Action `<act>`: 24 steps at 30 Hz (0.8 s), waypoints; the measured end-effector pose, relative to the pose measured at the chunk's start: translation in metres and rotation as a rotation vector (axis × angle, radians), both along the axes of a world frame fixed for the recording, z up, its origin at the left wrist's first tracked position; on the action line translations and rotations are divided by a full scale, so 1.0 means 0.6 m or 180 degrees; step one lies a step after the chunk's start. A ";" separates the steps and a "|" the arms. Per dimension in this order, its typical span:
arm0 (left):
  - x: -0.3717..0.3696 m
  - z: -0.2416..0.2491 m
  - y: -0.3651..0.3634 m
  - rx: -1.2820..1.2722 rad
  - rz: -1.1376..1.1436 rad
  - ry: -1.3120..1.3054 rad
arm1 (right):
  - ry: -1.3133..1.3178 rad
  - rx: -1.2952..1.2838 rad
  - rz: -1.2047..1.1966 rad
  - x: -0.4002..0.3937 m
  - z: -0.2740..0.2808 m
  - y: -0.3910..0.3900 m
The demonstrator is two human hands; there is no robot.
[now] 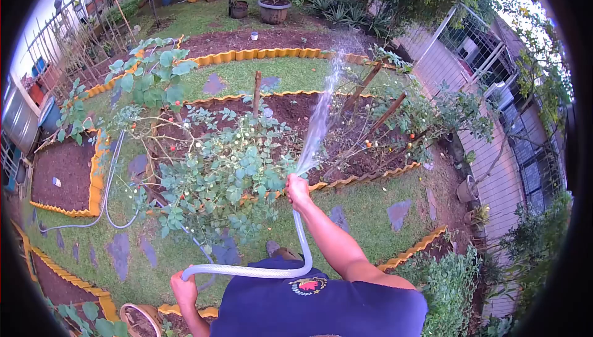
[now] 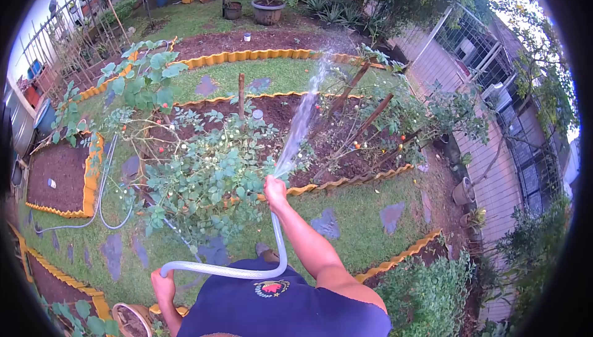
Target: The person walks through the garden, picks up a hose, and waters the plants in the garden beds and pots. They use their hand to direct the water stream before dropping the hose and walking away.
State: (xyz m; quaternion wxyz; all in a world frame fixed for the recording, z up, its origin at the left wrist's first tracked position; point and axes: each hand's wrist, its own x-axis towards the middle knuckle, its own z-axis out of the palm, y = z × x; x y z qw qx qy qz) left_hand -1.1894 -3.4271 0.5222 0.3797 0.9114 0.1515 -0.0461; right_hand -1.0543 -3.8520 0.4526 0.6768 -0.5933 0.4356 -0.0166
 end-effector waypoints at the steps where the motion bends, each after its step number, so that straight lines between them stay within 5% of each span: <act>1: 0.002 -0.002 0.012 -0.0001 -0.0029 -0.0011 | -0.0018 -0.0042 0.0001 -0.001 -0.001 0.011; 24: 0.035 0.002 0.085 -0.0006 -0.0329 -0.0071 | -0.0091 -0.0012 -0.0027 -0.024 -0.003 0.100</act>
